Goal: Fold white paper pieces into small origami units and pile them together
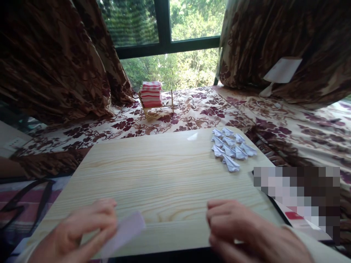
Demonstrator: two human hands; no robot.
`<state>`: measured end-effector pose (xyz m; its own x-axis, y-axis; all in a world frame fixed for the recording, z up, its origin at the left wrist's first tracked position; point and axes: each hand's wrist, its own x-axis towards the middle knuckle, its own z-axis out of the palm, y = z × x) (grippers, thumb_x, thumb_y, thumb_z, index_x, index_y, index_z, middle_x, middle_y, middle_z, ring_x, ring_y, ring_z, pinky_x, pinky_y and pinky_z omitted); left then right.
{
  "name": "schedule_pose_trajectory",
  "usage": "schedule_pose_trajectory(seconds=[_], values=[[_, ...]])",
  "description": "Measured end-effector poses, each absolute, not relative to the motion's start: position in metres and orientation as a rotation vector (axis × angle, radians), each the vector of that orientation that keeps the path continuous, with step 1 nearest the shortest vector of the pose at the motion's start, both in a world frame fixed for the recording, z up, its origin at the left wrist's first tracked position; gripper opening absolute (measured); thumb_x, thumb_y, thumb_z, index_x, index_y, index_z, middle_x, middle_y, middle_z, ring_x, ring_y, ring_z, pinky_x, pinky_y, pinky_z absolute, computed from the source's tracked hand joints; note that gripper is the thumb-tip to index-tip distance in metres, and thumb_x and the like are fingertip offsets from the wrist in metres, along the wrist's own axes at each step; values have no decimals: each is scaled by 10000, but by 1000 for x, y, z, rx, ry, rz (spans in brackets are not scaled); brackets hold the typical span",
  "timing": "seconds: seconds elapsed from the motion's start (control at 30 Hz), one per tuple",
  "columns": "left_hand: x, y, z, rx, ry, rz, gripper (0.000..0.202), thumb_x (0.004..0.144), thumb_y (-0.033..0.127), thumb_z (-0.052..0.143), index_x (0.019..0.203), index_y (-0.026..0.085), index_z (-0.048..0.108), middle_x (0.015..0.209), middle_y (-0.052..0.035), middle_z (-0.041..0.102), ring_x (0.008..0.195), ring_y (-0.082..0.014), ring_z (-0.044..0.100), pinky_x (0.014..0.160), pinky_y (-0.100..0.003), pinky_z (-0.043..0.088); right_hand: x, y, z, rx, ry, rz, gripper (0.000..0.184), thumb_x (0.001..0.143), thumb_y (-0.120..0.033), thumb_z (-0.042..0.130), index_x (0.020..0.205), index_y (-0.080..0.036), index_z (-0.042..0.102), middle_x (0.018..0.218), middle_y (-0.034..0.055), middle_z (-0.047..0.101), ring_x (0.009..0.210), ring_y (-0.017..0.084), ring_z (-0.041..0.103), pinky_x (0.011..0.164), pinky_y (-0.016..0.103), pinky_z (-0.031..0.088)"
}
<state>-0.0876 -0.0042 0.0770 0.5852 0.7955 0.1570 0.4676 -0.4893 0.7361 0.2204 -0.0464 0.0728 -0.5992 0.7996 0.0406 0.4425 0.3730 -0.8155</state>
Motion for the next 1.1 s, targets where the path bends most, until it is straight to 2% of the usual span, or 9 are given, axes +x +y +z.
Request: schedule_pose_trajectory(seconds=[0.1,0.17,0.23,0.33,0.47,0.7,0.9,1.0,1.1], values=[[-85,-5,43,1441,1319,951,242,733,330,677,530,199,672,551,2,590,563,-137,543,541,-217,446,232,-51,49,-1431,-1846,1004,305,901,-431,428,679,-253,538,665,33,596,628,199,568,588,275,474],[-64,-10,17,863,1300,1129,194,605,388,780,589,201,731,551,3,643,559,-132,570,559,-219,470,215,-51,33,-1539,-1669,976,292,894,-433,446,724,-252,599,793,30,659,752,209,618,673,258,494],[-36,-16,0,424,1211,1222,227,509,366,840,644,207,752,575,2,691,525,-114,584,534,-207,470,185,-50,22,-1515,-1558,1036,244,876,-439,479,812,-250,619,826,18,672,807,200,625,748,254,494],[-4,-24,-6,220,1075,1240,249,446,288,875,629,186,740,584,-11,713,533,-126,627,539,-209,484,145,-46,15,-1472,-1486,1145,200,855,-404,520,872,-223,605,858,26,663,760,174,612,709,254,501],[5,-30,0,186,994,1163,233,463,269,875,634,194,736,635,-31,737,592,-139,652,594,-220,488,129,-40,15,-1387,-1517,1179,144,848,-316,525,796,-194,580,763,13,627,687,147,578,647,236,479],[-8,-29,8,677,1095,1054,289,543,395,822,664,148,731,622,-13,677,629,-139,579,662,-237,453,152,-32,29,-1362,-1657,1190,178,840,-244,508,708,-179,608,661,-1,572,638,142,522,596,240,415],[-8,-27,15,813,1245,1036,292,595,434,766,663,154,721,560,4,601,576,-132,511,588,-235,417,158,-29,29,-1335,-1555,1346,212,864,-356,518,776,-186,610,722,-8,568,672,137,499,613,237,392],[-8,-27,15,868,1230,984,276,632,417,729,580,154,665,533,14,569,565,-126,488,578,-229,400,158,-31,23,-1312,-1558,1378,280,859,-410,519,713,-179,579,653,-24,503,630,126,454,583,235,365],[-12,-27,18,1096,1214,853,271,698,353,661,514,165,595,532,22,546,578,-127,476,605,-234,388,161,-31,24,-1319,-1572,1360,289,846,-389,526,653,-175,534,616,-36,440,614,118,418,570,234,342]])
